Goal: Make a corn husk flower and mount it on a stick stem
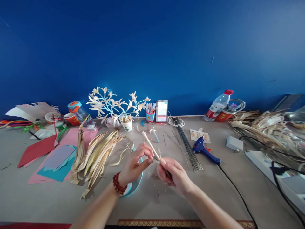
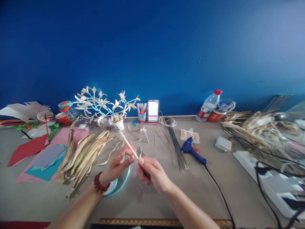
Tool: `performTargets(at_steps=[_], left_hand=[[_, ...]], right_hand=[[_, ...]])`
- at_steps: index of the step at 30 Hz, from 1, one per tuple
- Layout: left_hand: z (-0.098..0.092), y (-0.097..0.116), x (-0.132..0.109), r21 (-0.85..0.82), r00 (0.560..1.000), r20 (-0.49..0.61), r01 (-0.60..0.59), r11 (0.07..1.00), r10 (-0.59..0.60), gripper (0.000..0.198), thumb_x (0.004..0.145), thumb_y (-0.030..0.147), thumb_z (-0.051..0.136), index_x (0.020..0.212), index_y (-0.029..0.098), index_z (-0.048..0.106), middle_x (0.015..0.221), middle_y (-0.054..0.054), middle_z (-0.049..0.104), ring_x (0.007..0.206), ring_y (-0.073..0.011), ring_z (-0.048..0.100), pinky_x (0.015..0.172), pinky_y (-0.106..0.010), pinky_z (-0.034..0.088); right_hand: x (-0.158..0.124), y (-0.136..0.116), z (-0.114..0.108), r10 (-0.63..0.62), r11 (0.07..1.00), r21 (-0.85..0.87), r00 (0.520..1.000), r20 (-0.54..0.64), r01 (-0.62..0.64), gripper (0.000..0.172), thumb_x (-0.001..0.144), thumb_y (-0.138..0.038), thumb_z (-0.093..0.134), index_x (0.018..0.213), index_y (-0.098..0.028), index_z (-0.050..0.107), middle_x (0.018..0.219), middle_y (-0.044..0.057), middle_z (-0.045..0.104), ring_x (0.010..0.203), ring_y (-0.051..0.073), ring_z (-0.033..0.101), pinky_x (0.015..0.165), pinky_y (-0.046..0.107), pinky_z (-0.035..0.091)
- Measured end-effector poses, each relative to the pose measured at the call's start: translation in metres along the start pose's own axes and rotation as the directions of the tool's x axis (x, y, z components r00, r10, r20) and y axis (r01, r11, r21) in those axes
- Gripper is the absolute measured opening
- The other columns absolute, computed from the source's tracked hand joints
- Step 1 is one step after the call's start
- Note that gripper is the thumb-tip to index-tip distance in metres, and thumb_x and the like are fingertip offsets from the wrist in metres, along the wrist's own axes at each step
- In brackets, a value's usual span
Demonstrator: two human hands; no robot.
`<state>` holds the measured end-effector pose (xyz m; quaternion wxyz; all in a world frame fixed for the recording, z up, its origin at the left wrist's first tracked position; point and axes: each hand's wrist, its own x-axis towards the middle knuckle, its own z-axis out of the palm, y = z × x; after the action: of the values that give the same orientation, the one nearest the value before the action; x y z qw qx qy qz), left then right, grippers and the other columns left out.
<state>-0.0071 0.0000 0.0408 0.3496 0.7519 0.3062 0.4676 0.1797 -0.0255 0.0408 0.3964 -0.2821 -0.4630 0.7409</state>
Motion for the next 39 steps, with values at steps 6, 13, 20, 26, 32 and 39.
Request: performTargets(at_steps=[6,13,20,26,32,39], left_hand=[[0.004,0.01,-0.006,0.091,1.0,-0.008,-0.027,0.995,0.028,0.009,0.092,0.032,0.061,0.092,0.023,0.062,0.097,-0.006,0.067,0.099,-0.0226,0.061,0.101,-0.043,0.042],[0.001,-0.004,-0.004,-0.014,0.998,-0.038,-0.056,0.998,0.055,0.01,0.093,0.026,0.06,0.084,0.021,0.06,0.086,-0.003,0.064,0.089,-0.019,0.059,0.097,-0.042,0.043],[0.003,-0.009,0.0,-0.143,0.999,-0.031,0.01,0.99,-0.015,0.014,0.092,0.029,0.062,0.082,0.021,0.058,0.084,-0.002,0.064,0.088,-0.0186,0.06,0.104,-0.045,0.038],[0.008,-0.006,-0.003,-0.12,0.999,-0.036,0.034,0.992,-0.038,0.016,0.092,0.031,0.062,0.081,0.02,0.058,0.085,-0.003,0.064,0.086,-0.0189,0.06,0.1,-0.043,0.042],[0.006,-0.001,-0.004,-0.079,1.0,-0.024,0.017,0.997,-0.019,0.009,0.091,0.027,0.063,0.084,0.02,0.062,0.087,-0.002,0.064,0.087,-0.0177,0.06,0.109,-0.047,0.036],[0.004,-0.007,-0.004,-0.095,0.998,-0.014,-0.067,0.993,0.066,0.015,0.091,0.034,0.065,0.083,0.021,0.063,0.084,-0.003,0.067,0.086,-0.0186,0.063,0.099,-0.043,0.044]], right_hand=[[0.002,0.006,-0.001,-0.139,0.945,-0.299,0.99,-0.001,0.133,0.054,0.094,-0.06,0.05,0.062,-0.017,0.046,0.054,-0.005,0.039,0.048,0.007,0.03,0.044,0.023,0.021],[0.0,0.001,0.003,0.0,1.0,-0.01,0.999,0.051,0.001,0.053,0.089,-0.062,0.056,0.061,-0.018,0.047,0.047,-0.007,0.038,0.039,0.005,0.024,0.037,0.021,0.015],[0.0,-0.004,-0.005,0.079,0.994,0.068,0.995,0.056,-0.082,0.049,0.092,-0.06,0.051,0.066,-0.019,0.048,0.044,-0.009,0.032,0.038,0.006,0.017,0.036,0.02,0.012],[0.004,0.001,-0.003,-0.175,0.91,-0.383,0.984,-0.008,0.159,0.048,0.096,-0.06,0.045,0.072,-0.018,0.049,0.063,-0.003,0.041,0.056,0.01,0.033,0.05,0.023,0.027],[0.004,0.003,-0.003,-0.167,0.855,-0.495,0.986,0.015,0.152,0.052,0.099,-0.058,0.041,0.065,-0.018,0.046,0.059,-0.003,0.042,0.053,0.009,0.034,0.051,0.023,0.027],[0.001,0.001,0.002,0.103,0.995,-0.004,0.989,0.103,-0.103,0.052,0.09,-0.061,0.056,0.061,-0.018,0.048,0.044,-0.007,0.039,0.036,0.005,0.023,0.035,0.02,0.015]])
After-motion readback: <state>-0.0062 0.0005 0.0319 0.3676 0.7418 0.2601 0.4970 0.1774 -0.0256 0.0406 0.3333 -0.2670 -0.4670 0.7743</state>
